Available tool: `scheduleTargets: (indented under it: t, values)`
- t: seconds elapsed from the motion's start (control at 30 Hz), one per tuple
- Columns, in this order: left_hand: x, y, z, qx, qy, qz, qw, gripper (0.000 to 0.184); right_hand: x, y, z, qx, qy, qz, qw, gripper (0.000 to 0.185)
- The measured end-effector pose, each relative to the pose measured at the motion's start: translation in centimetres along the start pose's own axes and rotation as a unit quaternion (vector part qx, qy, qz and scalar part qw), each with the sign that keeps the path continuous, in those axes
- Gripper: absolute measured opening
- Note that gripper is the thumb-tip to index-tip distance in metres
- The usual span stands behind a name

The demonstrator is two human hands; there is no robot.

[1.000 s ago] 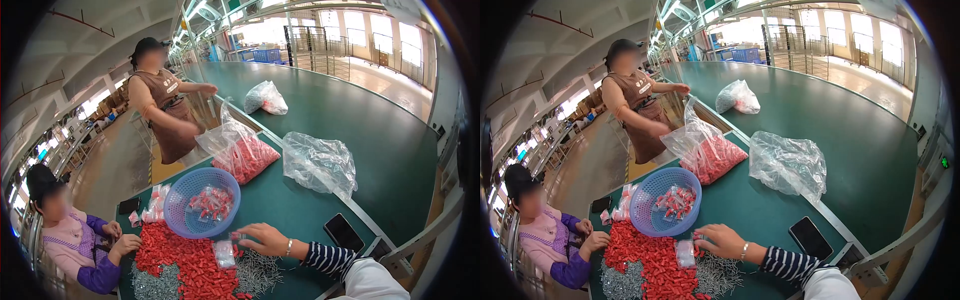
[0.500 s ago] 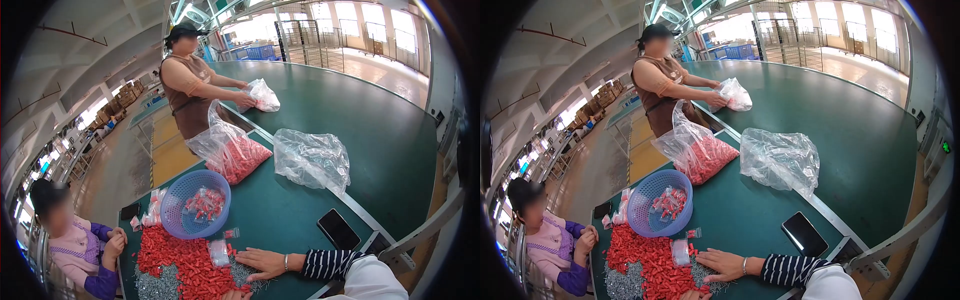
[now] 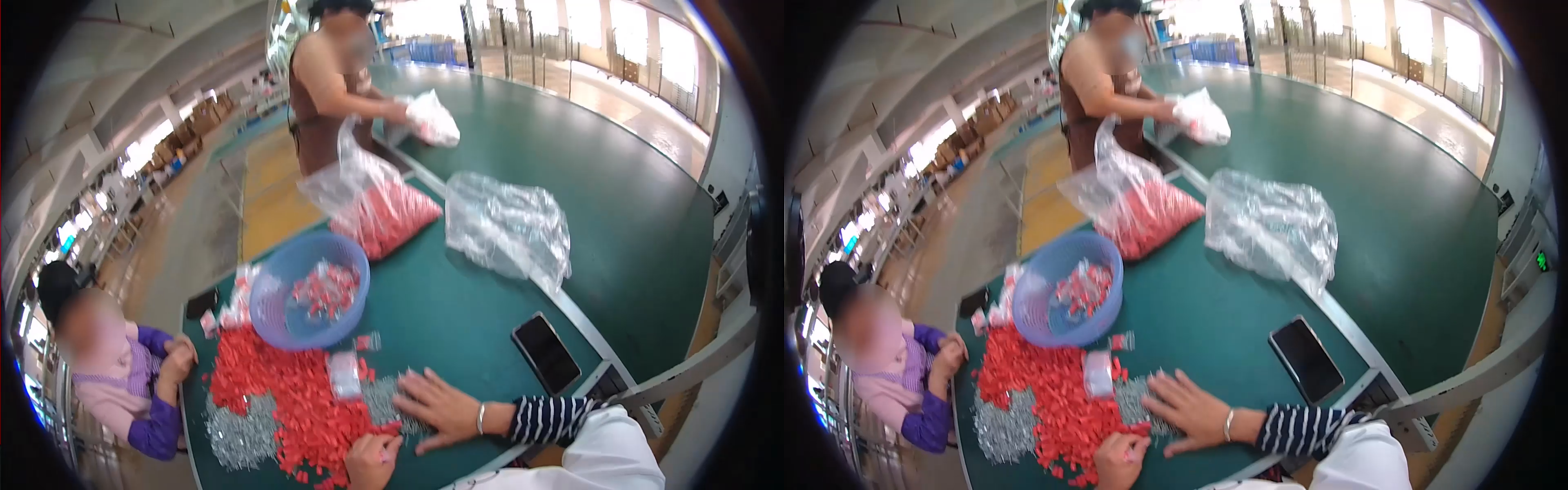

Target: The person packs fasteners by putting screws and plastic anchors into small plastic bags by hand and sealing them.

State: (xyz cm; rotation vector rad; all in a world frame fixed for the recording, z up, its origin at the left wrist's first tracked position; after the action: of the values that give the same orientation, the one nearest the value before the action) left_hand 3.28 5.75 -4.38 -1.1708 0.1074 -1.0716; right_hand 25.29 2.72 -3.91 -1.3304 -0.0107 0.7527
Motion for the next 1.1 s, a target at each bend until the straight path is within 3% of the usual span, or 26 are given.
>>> scheduleTargets:
  t: [0.1,0.17,0.4,0.57,0.7,0.87,1.1]
  values:
    - [2.5,-2.8,0.2,-0.013,-0.046,-0.021,0.999,0.013,0.9,-1.6,1.3,-0.014,0.064,-0.023,0.998,0.117]
    - [2.7,-3.7,-0.7,-0.025,-0.085,-0.011,0.996,0.014,2.4,-0.6,1.5,0.036,0.060,-0.013,0.997,0.123]
    - [1.0,-3.6,-3.0,-0.032,-0.169,0.033,0.985,0.020,2.5,0.3,5.1,-0.031,-0.036,0.023,0.999,0.127]
    - [1.5,-3.7,-1.5,0.009,-0.126,0.064,0.990,0.029,1.9,1.1,5.8,-0.059,-0.101,0.083,0.990,0.102]
    - [1.5,-2.8,-0.3,-0.020,-0.103,0.119,0.987,0.038,1.3,1.1,6.0,-0.025,-0.093,0.086,0.992,0.099]
    - [0.5,-1.7,0.1,-0.036,-0.050,0.160,0.985,0.031,1.0,2.0,6.7,-0.010,-0.117,0.059,0.991,0.088]
    - [-1.0,-2.7,-1.0,-0.003,-0.067,0.181,0.981,0.028,0.6,1.7,5.4,-0.028,-0.124,0.105,0.986,0.065]
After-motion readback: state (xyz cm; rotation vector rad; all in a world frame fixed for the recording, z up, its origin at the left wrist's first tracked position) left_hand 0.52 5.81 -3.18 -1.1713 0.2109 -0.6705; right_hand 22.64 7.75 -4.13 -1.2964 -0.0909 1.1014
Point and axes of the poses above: each hand's wrist, its own z-axis towards the middle knuckle, its own y-axis out of the palm, x = y × z, the point moved 2 cm from there along z, towards the middle knuckle, and after that the axes turned 2 degrees about z, right-handed, at the moved point
